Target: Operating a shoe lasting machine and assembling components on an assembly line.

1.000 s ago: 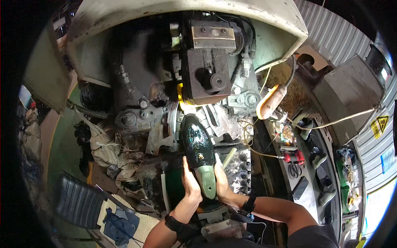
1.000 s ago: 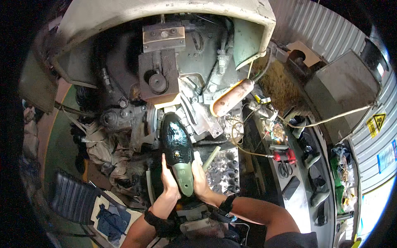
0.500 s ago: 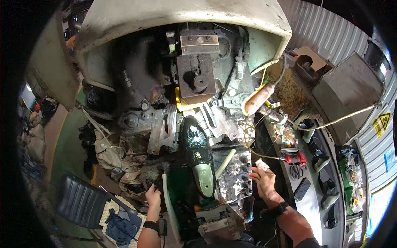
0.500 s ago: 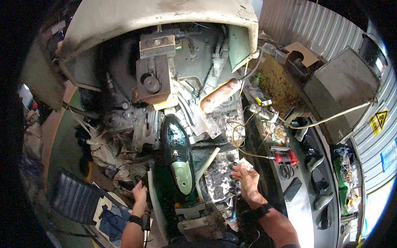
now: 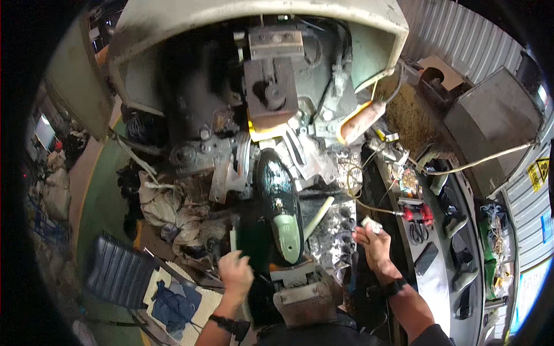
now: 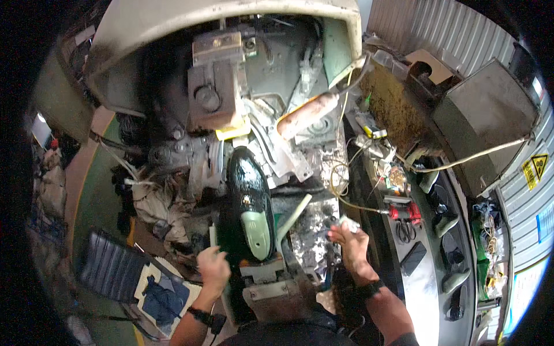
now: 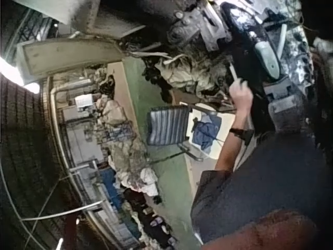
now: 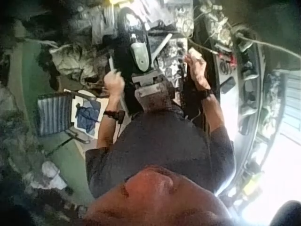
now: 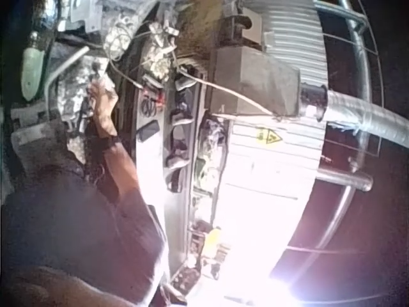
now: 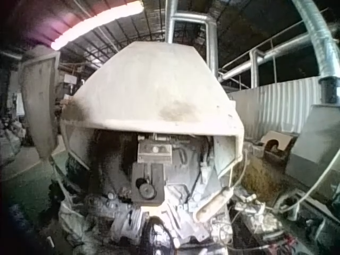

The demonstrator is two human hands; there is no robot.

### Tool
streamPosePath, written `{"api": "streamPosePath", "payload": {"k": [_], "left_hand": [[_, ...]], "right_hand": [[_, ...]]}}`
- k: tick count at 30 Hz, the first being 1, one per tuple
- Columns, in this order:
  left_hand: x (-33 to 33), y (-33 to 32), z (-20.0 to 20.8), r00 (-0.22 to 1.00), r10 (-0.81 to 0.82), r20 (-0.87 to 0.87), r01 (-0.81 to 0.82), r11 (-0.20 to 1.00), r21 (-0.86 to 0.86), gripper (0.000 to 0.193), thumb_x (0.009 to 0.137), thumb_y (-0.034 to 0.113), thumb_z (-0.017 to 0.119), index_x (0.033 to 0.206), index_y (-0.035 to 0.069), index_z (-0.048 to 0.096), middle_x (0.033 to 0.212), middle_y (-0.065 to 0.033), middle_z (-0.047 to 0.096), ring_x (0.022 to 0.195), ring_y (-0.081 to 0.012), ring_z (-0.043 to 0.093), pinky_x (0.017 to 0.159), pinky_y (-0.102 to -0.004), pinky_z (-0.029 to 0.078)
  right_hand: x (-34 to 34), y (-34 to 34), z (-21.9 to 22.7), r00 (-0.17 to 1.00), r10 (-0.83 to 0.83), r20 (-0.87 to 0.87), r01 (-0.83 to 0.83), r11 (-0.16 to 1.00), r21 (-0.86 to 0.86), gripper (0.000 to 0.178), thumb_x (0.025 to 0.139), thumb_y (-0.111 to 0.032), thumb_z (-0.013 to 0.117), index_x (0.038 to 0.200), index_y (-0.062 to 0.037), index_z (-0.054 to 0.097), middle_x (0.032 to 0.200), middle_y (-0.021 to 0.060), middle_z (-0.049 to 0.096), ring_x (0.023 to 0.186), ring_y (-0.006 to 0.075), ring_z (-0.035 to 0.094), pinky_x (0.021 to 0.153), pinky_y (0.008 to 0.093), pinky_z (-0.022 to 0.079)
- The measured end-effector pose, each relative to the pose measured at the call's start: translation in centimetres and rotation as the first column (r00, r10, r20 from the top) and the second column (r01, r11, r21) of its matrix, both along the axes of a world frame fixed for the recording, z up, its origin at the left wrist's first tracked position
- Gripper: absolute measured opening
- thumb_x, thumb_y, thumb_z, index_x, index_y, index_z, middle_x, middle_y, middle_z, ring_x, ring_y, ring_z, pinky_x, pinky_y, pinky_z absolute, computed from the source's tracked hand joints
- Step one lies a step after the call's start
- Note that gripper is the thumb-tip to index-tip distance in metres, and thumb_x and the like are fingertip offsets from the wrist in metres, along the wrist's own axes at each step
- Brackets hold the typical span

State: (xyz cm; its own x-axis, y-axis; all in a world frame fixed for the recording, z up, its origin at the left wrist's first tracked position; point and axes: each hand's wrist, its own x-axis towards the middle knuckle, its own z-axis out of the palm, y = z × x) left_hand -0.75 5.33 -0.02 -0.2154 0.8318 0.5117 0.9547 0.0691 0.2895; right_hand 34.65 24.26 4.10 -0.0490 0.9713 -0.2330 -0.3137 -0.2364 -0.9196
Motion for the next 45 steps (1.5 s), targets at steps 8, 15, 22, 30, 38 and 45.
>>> {"api": "streamPosePath", "payload": {"k": [8, 15, 22, 30, 38, 45], "left_hand": [[1.4, 0.1, -9.5, 0.994, -0.087, -0.062, 0.03, 0.785, -0.619, 0.031, 0.078, 0.03, 0.069, 0.092, 0.002, 0.068, 0.093, -0.0174, 0.063, 0.093, -0.0367, 0.06, 0.079, -0.0467, 0.047], [3.0, -3.5, -4.0, 0.393, 0.015, 0.92, 0.404, 0.895, -0.187, 0.05, 0.07, 0.017, 0.08, 0.115, 0.0, 0.067, 0.108, -0.021, 0.07, 0.103, -0.0319, 0.068, 0.089, -0.0386, 0.053], [-4.5, -12.6, 7.6, 0.18, -0.039, 0.983, -0.223, 0.972, 0.079, 0.042, 0.084, 0.015, 0.075, 0.123, 0.004, 0.062, 0.1, -0.0092, 0.071, 0.093, -0.0257, 0.068, 0.089, -0.0408, 0.056], [-1.6, -5.4, 21.1, -0.401, -0.483, 0.779, -0.194, 0.875, 0.443, 0.032, 0.1, 0.032, 0.06, 0.117, 0.006, 0.057, 0.114, -0.0103, 0.063, 0.109, -0.0261, 0.061, 0.093, -0.0427, 0.052], [6.1, 0.4, 21.1, -0.535, -0.248, 0.808, 0.11, 0.927, 0.358, 0.038, 0.098, 0.025, 0.061, 0.127, 0.0, 0.057, 0.124, -0.0147, 0.065, 0.119, -0.0291, 0.06, 0.103, -0.0427, 0.048], [18.4, 5.7, 18.9, -0.527, -0.006, 0.85, 0.407, 0.876, 0.258, 0.038, 0.095, 0.029, 0.063, 0.119, 0.0, 0.062, 0.111, -0.0122, 0.068, 0.105, -0.0267, 0.064, 0.094, -0.0413, 0.051]], "right_hand": [[-1.4, -1.7, 1.8, 0.999, 0.036, -0.015, -0.035, 0.994, 0.106, 0.021, 0.101, -0.021, 0.061, 0.102, -0.0015, 0.068, 0.093, 0.0199, 0.074, 0.074, 0.0233, 0.074, 0.068, 0.0333, 0.06], [-2.5, -2.9, 2.9, 0.999, 0.043, -0.003, -0.042, 0.993, 0.108, 0.027, 0.104, -0.021, 0.055, 0.102, 0.0031, 0.067, 0.088, 0.0196, 0.074, 0.073, 0.024, 0.074, 0.064, 0.0332, 0.06], [-3.3, -9.7, 8.1, 0.817, 0.155, 0.555, -0.474, 0.73, 0.493, 0.031, 0.097, -0.022, 0.066, 0.114, 0.0037, 0.07, 0.107, 0.013, 0.074, 0.097, 0.0239, 0.071, 0.086, 0.0345, 0.057], [-10.8, -16.8, 14.6, 0.724, 0.449, 0.524, -0.665, 0.255, 0.702, 0.116, 0.074, -0.022, 0.09, 0.159, -0.0104, 0.011, 0.153, 0.0201, 0.043, 0.142, 0.0342, 0.042, 0.114, 0.0451, 0.036], [-3.4, -19.7, 18.5, 0.834, 0.201, 0.514, -0.532, 0.54, 0.652, 0.104, 0.078, -0.024, 0.087, 0.156, -0.0042, 0.021, 0.153, 0.0223, 0.04, 0.141, 0.034, 0.042, 0.115, 0.0444, 0.036], [7.0, -23.5, 16.7, 0.836, -0.105, 0.538, -0.263, 0.785, 0.562, 0.083, 0.081, -0.03, 0.083, 0.146, -0.0001, 0.041, 0.129, 0.025, 0.061, 0.118, 0.0372, 0.063, 0.101, 0.0423, 0.05]]}}
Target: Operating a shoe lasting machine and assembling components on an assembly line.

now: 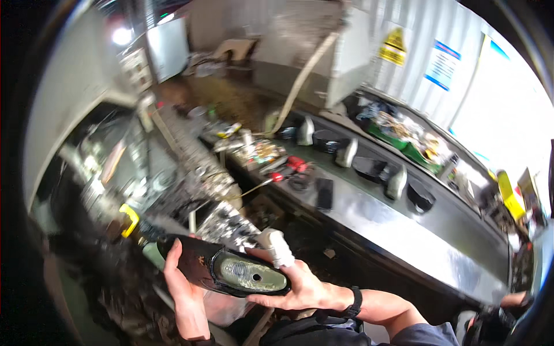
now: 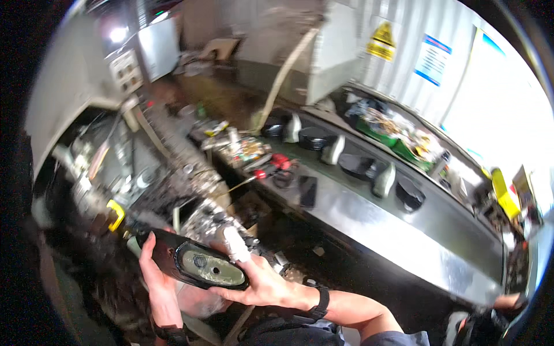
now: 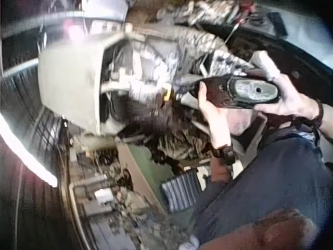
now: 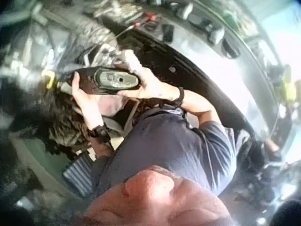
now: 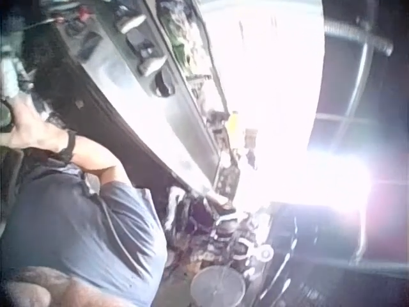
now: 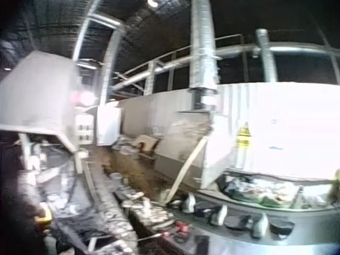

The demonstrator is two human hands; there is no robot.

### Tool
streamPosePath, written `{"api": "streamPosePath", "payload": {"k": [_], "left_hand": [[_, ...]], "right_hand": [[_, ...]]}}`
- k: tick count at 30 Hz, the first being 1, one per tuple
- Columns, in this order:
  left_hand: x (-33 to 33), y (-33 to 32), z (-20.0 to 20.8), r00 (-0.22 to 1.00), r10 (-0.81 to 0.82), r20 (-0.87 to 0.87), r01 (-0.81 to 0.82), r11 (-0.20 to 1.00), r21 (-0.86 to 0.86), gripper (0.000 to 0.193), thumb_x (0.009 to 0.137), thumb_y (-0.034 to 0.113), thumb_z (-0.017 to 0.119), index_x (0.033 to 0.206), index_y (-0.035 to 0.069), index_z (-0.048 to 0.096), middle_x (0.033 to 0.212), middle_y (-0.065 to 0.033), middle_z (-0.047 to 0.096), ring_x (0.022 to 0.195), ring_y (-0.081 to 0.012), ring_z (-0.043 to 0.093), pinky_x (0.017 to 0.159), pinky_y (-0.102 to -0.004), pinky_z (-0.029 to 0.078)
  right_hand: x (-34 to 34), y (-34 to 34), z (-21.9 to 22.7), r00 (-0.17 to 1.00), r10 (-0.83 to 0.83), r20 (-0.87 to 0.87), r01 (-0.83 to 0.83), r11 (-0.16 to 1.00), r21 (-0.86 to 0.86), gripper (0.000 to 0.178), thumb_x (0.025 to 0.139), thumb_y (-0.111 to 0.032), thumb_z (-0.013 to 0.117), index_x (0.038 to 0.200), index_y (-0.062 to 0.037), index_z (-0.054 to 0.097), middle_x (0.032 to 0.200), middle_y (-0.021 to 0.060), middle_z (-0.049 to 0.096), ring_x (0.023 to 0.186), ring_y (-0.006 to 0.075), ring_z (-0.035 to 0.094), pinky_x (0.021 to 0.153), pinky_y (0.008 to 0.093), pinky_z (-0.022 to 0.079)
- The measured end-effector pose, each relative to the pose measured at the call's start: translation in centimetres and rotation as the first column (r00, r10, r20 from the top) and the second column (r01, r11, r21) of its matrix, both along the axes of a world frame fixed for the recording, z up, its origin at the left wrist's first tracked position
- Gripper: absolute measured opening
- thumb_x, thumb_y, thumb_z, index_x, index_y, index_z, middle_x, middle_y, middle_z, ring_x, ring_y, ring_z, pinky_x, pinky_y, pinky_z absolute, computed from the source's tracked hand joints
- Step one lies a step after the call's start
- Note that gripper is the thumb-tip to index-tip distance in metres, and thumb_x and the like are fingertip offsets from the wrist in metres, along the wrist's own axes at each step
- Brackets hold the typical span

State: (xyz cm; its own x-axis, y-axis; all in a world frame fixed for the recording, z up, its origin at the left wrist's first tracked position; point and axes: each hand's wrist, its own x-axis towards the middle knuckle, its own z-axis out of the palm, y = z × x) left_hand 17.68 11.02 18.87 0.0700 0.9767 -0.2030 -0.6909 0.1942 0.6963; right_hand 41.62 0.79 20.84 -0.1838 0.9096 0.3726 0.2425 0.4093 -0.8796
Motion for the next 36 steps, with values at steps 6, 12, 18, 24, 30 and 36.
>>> {"api": "streamPosePath", "payload": {"k": [6, 12, 18, 24, 30, 36], "left_hand": [[15.1, -1.2, -5.0, 0.891, -0.445, -0.087, 0.424, 0.886, -0.188, 0.05, 0.098, 0.044, 0.059, 0.128, 0.004, 0.06, 0.12, -0.0094, 0.067, 0.112, -0.0251, 0.063, 0.098, -0.043, 0.049], [25.4, -2.9, -13.8, 0.684, -0.506, -0.525, 0.479, 0.855, -0.199, 0.051, 0.085, -0.007, 0.067, 0.134, -0.008, 0.052, 0.131, -0.0202, 0.058, 0.118, -0.0271, 0.06, 0.097, -0.0372, 0.052], [31.3, -3.6, -17.6, 0.583, -0.611, -0.536, 0.499, 0.79, -0.357, 0.041, 0.09, -0.005, 0.065, 0.131, -0.008, 0.057, 0.131, -0.0189, 0.06, 0.119, -0.0297, 0.061, 0.101, -0.0372, 0.052], [29.4, -3.1, -21.9, 0.59, -0.557, -0.585, 0.63, 0.77, -0.098, 0.025, 0.092, -0.007, 0.062, 0.116, -0.002, 0.061, 0.127, -0.0167, 0.06, 0.123, -0.0294, 0.056, 0.112, -0.042, 0.044], [35.0, -1.3, -16.0, 0.557, -0.639, -0.53, 0.545, 0.763, -0.347, 0.036, 0.095, 0.003, 0.061, 0.128, -0.008, 0.056, 0.122, -0.0202, 0.063, 0.118, -0.0319, 0.062, 0.105, -0.0409, 0.05], [41.9, 2.7, -18.2, 0.342, -0.782, -0.522, 0.647, 0.598, -0.473, 0.04, 0.091, 0.003, 0.066, 0.128, -0.006, 0.057, 0.119, -0.0189, 0.065, 0.109, -0.0302, 0.065, 0.095, -0.0388, 0.054]], "right_hand": [[12.2, -4.5, -6.8, 0.864, -0.447, -0.231, 0.365, 0.873, -0.323, 0.069, 0.079, -0.016, 0.086, 0.135, 0.0042, 0.053, 0.12, 0.0131, 0.068, 0.111, 0.0172, 0.063, 0.1, 0.0319, 0.047], [34.4, -17.3, -16.1, 0.081, -0.869, -0.488, 0.42, 0.474, -0.774, 0.049, 0.083, -0.017, 0.078, 0.126, -0.0006, 0.06, 0.112, 0.0094, 0.07, 0.099, 0.0187, 0.067, 0.088, 0.0326, 0.053], [64.6, -37.5, -30.2, -0.475, -0.598, -0.646, 0.639, 0.27, -0.72, 0.054, 0.09, -0.036, 0.071, 0.129, -0.0015, 0.057, 0.112, 0.0142, 0.068, 0.106, 0.0281, 0.066, 0.09, 0.0439, 0.056], [71.8, -28.8, -39.1, -0.491, -0.699, -0.52, 0.589, 0.173, -0.79, 0.089, 0.084, -0.03, 0.081, 0.147, -0.0075, 0.024, 0.141, 0.0211, 0.042, 0.126, 0.0378, 0.05, 0.099, 0.0537, 0.046], [73.8, -13.8, -37.9, -0.574, -0.623, -0.531, 0.454, 0.298, -0.84, 0.083, 0.088, -0.041, 0.076, 0.148, -0.0164, 0.025, 0.143, 0.0097, 0.046, 0.124, 0.0315, 0.05, 0.106, 0.0544, 0.039], [70.9, -10.4, -32.0, -0.387, -0.43, -0.816, 0.585, 0.569, -0.578, 0.02, 0.092, -0.027, 0.073, 0.102, -0.0177, 0.059, 0.096, -0.0032, 0.068, 0.09, 0.0136, 0.061, 0.074, 0.0264, 0.045]]}}
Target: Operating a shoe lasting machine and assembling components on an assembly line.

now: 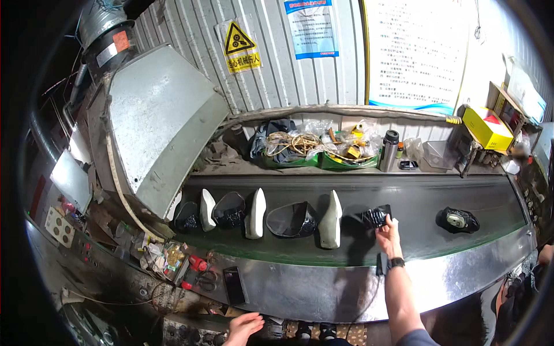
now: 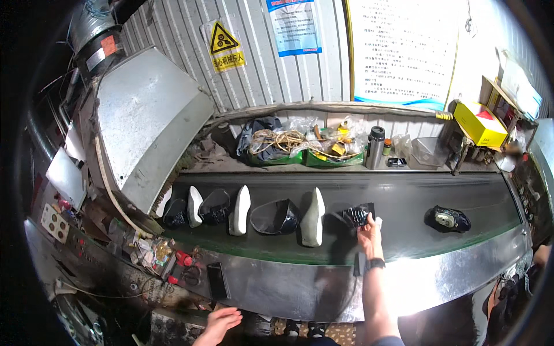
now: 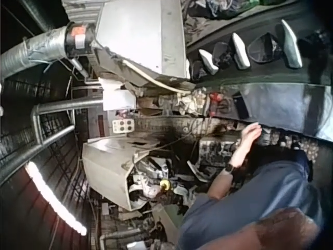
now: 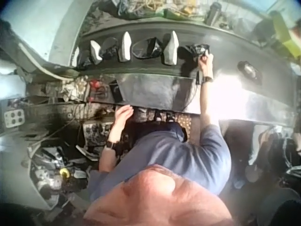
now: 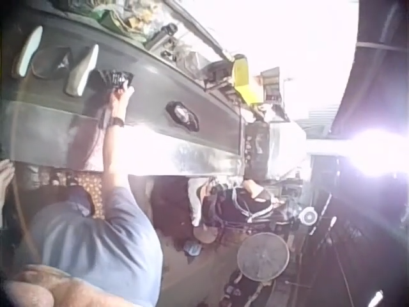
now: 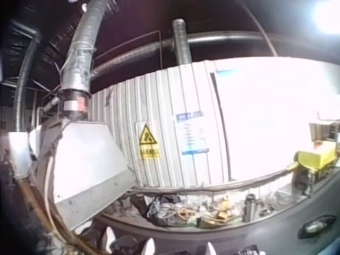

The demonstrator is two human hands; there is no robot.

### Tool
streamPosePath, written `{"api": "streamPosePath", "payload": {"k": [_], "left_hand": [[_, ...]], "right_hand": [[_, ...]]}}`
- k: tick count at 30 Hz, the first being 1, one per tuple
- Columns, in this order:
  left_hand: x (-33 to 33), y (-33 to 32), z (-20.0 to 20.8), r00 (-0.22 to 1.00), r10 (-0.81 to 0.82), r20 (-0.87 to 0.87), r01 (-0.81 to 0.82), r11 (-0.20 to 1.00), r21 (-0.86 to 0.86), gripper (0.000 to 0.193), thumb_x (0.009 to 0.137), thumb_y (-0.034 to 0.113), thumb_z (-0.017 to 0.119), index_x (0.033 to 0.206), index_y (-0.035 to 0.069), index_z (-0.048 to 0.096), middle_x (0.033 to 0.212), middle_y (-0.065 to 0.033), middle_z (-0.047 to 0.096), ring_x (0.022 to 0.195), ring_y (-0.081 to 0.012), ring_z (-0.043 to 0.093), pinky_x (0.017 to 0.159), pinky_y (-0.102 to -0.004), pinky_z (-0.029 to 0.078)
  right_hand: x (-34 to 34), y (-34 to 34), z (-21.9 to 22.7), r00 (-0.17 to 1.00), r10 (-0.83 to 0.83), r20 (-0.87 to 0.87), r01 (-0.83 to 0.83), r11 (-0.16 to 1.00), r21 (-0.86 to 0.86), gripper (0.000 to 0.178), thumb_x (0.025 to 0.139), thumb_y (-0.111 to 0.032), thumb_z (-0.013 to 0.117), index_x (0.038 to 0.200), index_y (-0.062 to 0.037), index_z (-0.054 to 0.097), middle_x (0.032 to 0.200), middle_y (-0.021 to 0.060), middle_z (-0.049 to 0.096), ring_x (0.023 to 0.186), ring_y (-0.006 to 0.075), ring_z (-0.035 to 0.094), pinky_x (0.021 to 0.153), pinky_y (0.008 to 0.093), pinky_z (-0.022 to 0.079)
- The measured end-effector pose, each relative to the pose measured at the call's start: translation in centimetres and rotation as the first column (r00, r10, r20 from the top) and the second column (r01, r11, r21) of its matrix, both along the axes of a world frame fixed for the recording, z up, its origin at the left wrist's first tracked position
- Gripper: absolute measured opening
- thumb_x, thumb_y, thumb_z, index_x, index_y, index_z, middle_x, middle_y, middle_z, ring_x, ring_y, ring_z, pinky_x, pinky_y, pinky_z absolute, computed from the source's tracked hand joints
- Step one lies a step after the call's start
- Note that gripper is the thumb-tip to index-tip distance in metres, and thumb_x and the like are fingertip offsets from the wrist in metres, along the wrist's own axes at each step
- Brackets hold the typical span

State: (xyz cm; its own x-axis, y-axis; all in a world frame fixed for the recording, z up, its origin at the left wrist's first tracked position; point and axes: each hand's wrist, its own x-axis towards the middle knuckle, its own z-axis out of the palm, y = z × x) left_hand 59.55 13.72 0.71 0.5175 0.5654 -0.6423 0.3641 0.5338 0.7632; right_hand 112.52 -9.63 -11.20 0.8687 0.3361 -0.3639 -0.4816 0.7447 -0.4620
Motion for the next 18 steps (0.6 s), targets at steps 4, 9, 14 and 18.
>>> {"api": "streamPosePath", "payload": {"k": [4, 9, 14, 18], "left_hand": [[9.7, 1.5, -2.8, 0.964, -0.264, -0.001, 0.264, 0.964, 0.034, 0.033, 0.09, 0.003, 0.069, 0.121, -0.004, 0.063, 0.11, -0.0111, 0.069, 0.095, -0.0185, 0.067, 0.083, -0.0305, 0.055], [27.9, 1.3, -12.4, 0.849, -0.51, 0.14, 0.362, 0.753, 0.549, 0.037, 0.085, 0.005, 0.069, 0.122, 0.002, 0.065, 0.106, -0.0105, 0.072, 0.093, -0.0185, 0.068, 0.083, -0.0326, 0.054], [41.9, -4.2, -10.4, 0.854, -0.463, -0.238, 0.517, 0.701, 0.491, 0.127, 0.065, 0.039, 0.085, 0.16, 0.023, 0.002, 0.158, -0.034, 0.006, 0.15, -0.0474, 0.006, 0.119, -0.0586, 0.017], [43.7, -4.4, -12.2, 0.806, -0.297, -0.512, 0.578, 0.583, 0.571, 0.115, 0.073, 0.015, 0.074, 0.158, 0.038, 0.0, 0.148, -0.0244, 0.025, 0.137, -0.0426, 0.028, 0.109, -0.0602, 0.031]], "right_hand": [[-9.9, -4.7, 6.8, 0.996, 0.064, 0.059, -0.055, 0.989, -0.139, 0.023, 0.092, -0.023, 0.073, 0.109, -0.0251, 0.058, 0.111, -0.0046, 0.064, 0.108, 0.0155, 0.056, 0.089, 0.053, 0.046], [-24.7, -10.6, 10.5, 0.988, 0.128, -0.082, -0.138, 0.981, -0.135, 0.039, 0.093, -0.029, 0.07, 0.126, -0.0183, 0.054, 0.13, 0.0083, 0.058, 0.13, 0.0308, 0.049, 0.105, 0.0746, 0.037], [-32.2, -11.5, 8.6, 0.954, -0.088, -0.287, 0.088, 0.996, -0.014, 0.015, 0.092, -0.025, 0.072, 0.096, -0.014, 0.063, 0.125, 0.0081, 0.062, 0.13, 0.0335, 0.051, 0.111, 0.0697, 0.036], [-33.2, -11.4, 9.2, 0.964, -0.024, -0.263, 0.016, 0.999, -0.032, 0.045, 0.104, -0.035, 0.05, 0.139, -0.0067, 0.045, 0.135, 0.0155, 0.056, 0.128, 0.0389, 0.052, 0.109, 0.065, 0.039]]}}
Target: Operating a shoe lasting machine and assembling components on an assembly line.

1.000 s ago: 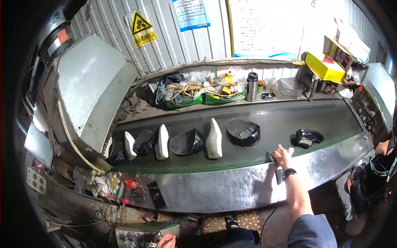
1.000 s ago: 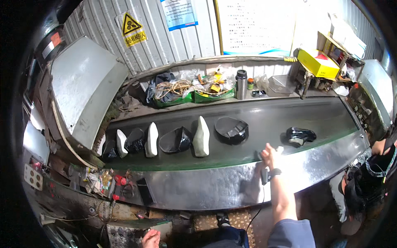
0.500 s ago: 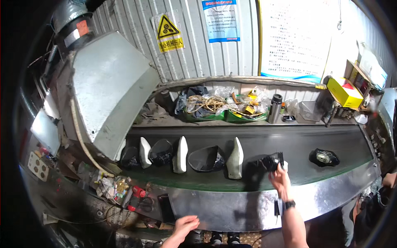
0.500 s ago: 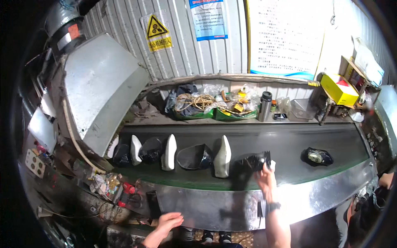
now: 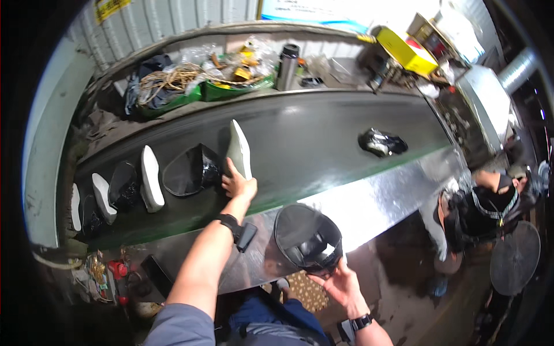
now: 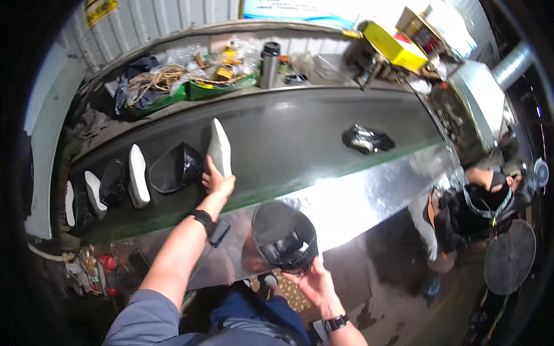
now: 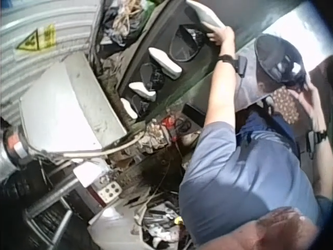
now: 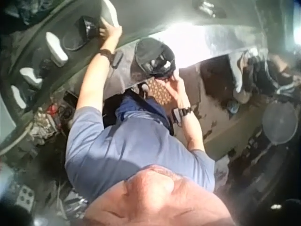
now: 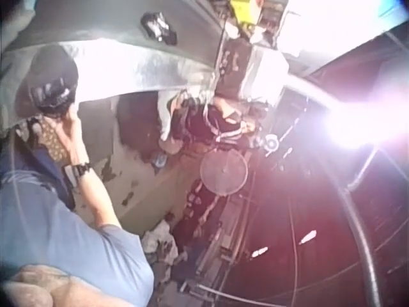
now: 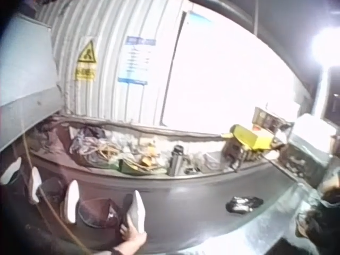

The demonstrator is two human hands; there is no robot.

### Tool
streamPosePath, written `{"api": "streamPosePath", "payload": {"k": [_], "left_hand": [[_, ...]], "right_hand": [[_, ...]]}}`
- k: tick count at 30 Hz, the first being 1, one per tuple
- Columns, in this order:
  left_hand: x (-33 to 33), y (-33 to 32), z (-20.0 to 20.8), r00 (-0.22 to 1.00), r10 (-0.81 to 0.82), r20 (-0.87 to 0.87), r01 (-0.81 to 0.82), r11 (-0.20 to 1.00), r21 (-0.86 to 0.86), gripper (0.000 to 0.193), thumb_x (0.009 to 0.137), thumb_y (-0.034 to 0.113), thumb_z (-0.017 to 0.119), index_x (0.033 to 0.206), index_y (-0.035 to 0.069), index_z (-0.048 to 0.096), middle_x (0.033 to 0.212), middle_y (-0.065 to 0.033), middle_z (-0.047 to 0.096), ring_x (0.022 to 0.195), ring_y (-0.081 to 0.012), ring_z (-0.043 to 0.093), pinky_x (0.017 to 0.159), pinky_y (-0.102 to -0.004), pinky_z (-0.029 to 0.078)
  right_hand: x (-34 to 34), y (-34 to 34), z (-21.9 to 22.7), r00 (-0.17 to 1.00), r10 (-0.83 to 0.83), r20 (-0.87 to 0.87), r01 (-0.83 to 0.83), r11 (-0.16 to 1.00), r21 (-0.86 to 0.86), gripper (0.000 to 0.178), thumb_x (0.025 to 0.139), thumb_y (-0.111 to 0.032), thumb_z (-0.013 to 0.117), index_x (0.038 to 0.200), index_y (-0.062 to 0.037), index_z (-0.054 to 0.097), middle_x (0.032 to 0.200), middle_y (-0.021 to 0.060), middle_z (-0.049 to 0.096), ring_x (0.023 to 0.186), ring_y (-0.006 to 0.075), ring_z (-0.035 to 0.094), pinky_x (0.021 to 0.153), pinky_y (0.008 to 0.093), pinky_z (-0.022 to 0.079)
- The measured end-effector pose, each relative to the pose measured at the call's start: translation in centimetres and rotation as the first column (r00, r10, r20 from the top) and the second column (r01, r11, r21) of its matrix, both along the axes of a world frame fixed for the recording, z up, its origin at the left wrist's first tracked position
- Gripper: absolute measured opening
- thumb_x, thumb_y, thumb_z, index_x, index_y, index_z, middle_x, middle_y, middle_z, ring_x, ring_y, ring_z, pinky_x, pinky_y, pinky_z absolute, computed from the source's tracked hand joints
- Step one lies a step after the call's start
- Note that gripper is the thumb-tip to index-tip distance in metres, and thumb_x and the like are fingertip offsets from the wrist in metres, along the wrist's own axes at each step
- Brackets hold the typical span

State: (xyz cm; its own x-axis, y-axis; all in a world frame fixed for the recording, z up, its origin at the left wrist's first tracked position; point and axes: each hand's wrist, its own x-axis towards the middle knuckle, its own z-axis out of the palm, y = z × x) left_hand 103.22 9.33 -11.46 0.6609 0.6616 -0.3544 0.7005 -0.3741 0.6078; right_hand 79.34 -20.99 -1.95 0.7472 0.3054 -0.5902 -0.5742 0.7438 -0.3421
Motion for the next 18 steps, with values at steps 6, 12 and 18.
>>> {"api": "streamPosePath", "payload": {"k": [6, 12, 18], "left_hand": [[-9.8, 2.1, 6.3, 0.823, -0.51, 0.251, 0.393, 0.83, 0.397, 0.062, 0.067, 0.004, 0.072, 0.127, 0.015, 0.065, 0.143, -0.0174, 0.043, 0.134, -0.0386, 0.039, 0.109, -0.0507, 0.032], [-22.0, -2.4, 10.8, 0.091, -0.971, 0.22, 0.551, 0.233, 0.801, 0.028, 0.077, 0.017, 0.068, 0.104, 0.021, 0.071, 0.127, -0.0098, 0.056, 0.12, -0.0277, 0.05, 0.096, -0.0447, 0.038], [-26.0, -8.0, 7.2, 0.053, -0.963, 0.263, 0.824, 0.192, 0.533, 0.017, 0.086, 0.028, 0.062, 0.099, 0.03, 0.073, 0.123, -0.0059, 0.057, 0.118, -0.0228, 0.048, 0.097, -0.0452, 0.032]], "right_hand": [[2.1, -3.4, 1.7, 0.992, -0.107, -0.064, 0.108, 0.994, 0.012, 0.042, 0.104, -0.038, 0.044, 0.137, -0.0139, 0.05, 0.137, 0.0163, 0.055, 0.124, 0.0402, 0.055, 0.103, 0.0604, 0.046], [3.1, -7.3, -3.6, 0.994, -0.026, 0.106, -0.003, 0.965, 0.261, 0.047, 0.102, -0.04, 0.049, 0.141, -0.0132, 0.05, 0.128, 0.011, 0.061, 0.109, 0.029, 0.062, 0.094, 0.0539, 0.051], [4.5, -3.8, -0.7, 0.835, 0.239, 0.496, 0.236, 0.659, -0.715, 0.043, 0.099, -0.038, 0.062, 0.124, -0.0038, 0.062, 0.093, 0.0003, 0.067, 0.084, 0.0149, 0.063, 0.082, 0.0351, 0.053]]}}
